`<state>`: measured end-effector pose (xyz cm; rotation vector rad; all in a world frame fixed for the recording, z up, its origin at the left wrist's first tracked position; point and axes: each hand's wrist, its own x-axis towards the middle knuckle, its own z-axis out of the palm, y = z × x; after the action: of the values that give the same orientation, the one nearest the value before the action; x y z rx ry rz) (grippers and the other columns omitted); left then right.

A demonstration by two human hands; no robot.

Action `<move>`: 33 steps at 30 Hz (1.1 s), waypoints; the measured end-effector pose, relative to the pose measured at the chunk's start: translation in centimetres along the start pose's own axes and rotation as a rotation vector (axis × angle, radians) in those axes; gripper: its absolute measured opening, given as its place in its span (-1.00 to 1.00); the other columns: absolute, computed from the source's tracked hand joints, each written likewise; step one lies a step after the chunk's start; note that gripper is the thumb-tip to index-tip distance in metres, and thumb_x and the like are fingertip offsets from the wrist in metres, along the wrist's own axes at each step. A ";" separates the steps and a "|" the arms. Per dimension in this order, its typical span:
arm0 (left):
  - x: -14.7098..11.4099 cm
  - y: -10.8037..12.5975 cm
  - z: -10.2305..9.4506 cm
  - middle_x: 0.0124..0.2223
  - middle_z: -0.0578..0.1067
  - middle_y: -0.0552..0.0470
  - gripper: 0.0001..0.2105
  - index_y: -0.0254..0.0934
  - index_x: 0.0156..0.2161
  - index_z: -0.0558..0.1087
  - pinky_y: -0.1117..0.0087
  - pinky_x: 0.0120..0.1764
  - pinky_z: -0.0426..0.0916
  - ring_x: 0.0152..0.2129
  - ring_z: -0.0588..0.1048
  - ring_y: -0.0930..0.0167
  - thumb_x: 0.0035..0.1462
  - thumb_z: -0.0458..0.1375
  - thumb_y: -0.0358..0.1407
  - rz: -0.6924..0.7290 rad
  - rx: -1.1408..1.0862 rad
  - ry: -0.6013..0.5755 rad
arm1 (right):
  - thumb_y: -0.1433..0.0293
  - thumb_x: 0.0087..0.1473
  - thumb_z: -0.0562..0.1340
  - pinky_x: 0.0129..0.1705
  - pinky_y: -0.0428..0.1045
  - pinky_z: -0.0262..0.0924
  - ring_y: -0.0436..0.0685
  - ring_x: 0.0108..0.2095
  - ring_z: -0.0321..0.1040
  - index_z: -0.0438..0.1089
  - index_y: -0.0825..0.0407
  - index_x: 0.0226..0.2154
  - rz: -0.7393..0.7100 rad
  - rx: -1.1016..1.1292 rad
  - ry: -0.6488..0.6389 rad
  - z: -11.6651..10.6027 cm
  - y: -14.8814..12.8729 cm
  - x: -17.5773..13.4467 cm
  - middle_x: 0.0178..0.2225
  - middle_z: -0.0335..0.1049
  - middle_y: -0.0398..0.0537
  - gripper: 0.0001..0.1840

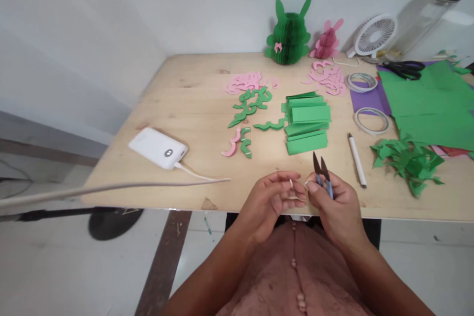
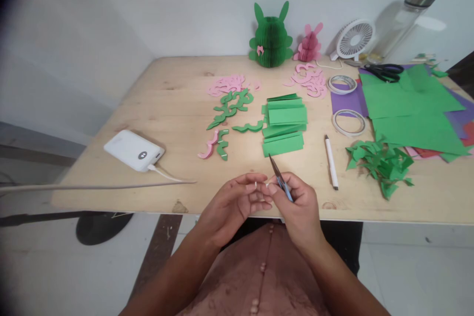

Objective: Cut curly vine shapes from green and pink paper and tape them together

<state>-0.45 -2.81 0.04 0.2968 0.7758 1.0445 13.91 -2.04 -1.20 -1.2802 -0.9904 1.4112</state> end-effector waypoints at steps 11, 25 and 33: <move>-1.3 -0.5 0.1 -0.08 0.49 -0.06 -0.78 -0.17 -0.05 0.42 0.24 0.00 0.34 -0.11 0.47 0.32 0.18 0.13 -0.37 0.710 0.557 0.080 | 0.21 -0.08 0.37 -0.65 -0.12 -0.28 -0.11 -0.65 -0.18 0.40 0.04 -0.41 0.169 0.069 -0.021 0.6 -0.6 -0.2 -0.64 0.02 -0.31 -0.74; -1.0 -0.5 0.0 -0.16 0.53 -0.06 -0.83 -0.22 -0.34 0.52 0.26 -0.02 0.29 -0.15 0.47 0.29 0.15 0.07 -0.43 0.676 0.735 0.132 | 0.19 -0.06 0.36 -0.63 -0.12 -0.26 -0.11 -0.65 -0.16 0.44 0.04 -0.37 0.130 -0.007 -0.013 0.4 -0.6 -0.4 -0.63 0.11 -0.28 -0.73; -0.9 -0.7 -0.1 -0.22 0.54 -0.03 -0.84 -0.23 -0.28 0.50 0.28 -0.02 0.29 -0.17 0.48 0.31 0.16 0.06 -0.41 0.673 0.787 0.158 | 0.15 -0.02 0.32 -0.62 -0.11 -0.24 -0.10 -0.65 -0.11 0.47 0.03 -0.36 0.073 -0.105 -0.039 0.3 -0.7 -0.6 -0.58 0.23 -0.23 -0.72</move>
<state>-0.24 -3.92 -0.06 1.2227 1.2596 1.3547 13.68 -2.42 -0.39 -1.3823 -1.0653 1.4605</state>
